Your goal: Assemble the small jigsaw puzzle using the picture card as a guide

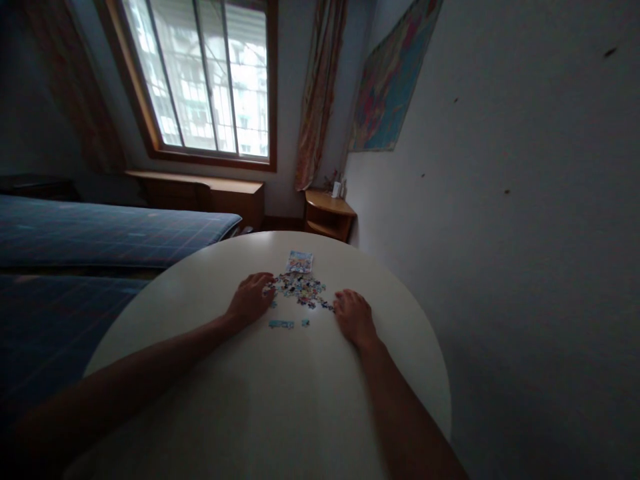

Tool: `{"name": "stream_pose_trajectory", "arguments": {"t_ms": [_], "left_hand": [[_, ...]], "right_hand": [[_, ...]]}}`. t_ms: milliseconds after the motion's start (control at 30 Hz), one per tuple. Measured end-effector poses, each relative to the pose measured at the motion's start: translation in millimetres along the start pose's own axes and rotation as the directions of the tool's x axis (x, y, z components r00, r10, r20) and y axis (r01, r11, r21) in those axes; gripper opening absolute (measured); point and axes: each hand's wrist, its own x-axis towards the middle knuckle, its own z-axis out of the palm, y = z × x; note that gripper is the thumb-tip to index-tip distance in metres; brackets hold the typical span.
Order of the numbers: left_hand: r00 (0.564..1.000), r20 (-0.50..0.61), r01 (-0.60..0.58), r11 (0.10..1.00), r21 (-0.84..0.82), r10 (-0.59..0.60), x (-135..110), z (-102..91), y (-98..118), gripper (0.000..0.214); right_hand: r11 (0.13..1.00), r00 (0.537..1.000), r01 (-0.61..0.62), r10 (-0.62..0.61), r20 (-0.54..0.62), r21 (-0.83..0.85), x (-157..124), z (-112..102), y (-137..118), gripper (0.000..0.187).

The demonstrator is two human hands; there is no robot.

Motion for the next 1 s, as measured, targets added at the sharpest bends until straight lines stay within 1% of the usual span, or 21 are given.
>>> {"name": "stream_pose_trajectory", "arguments": {"t_ms": [133,233,333,467,600,700,800,867,933,1000], "left_hand": [[0.99,0.053,-0.131,0.991,-0.038,0.133,28,9.2,6,0.02],[0.99,0.06,-0.127,0.991,-0.038,0.129,39,13.2,7,0.018],[0.994,0.047,-0.096,0.995,-0.025,0.097,37,13.6,6,0.024],[0.985,0.104,-0.133,0.991,-0.033,0.136,26,14.4,7,0.028],[0.977,0.141,-0.155,0.987,-0.035,0.159,21,18.4,7,0.031],[0.974,0.145,-0.168,0.985,-0.039,0.172,21,20.2,8,0.03],[0.969,0.146,-0.196,0.98,-0.044,0.201,20,19.5,9,0.029],[0.97,0.138,-0.198,0.979,-0.041,0.202,19,18.5,9,0.027],[0.974,0.128,-0.186,0.982,-0.035,0.189,19,18.0,9,0.021],[0.976,0.123,-0.178,0.983,-0.035,0.181,19,18.8,8,0.015]], "right_hand": [[1.0,1.0,-0.006,0.006,0.002,0.005,1,1,-1,0.035],[1.0,1.0,-0.015,0.015,0.004,0.006,1,1,-2,0.037],[1.0,1.0,-0.021,0.021,0.006,0.005,2,1,-2,0.037],[1.0,1.0,-0.02,0.02,0.008,0.004,1,-2,-3,0.038],[0.999,0.999,0.028,-0.029,0.034,0.022,-1,-8,-12,0.037],[0.99,0.99,0.126,-0.129,0.059,0.057,1,-12,-23,0.039],[0.945,0.944,0.312,-0.32,0.078,0.093,10,-13,-35,0.042],[0.911,0.909,0.401,-0.409,0.08,0.094,20,-12,-41,0.041],[0.888,0.888,0.448,-0.456,0.066,0.105,30,-9,-45,0.044],[0.876,0.881,0.464,-0.472,0.034,0.129,38,-6,-47,0.045]]}}
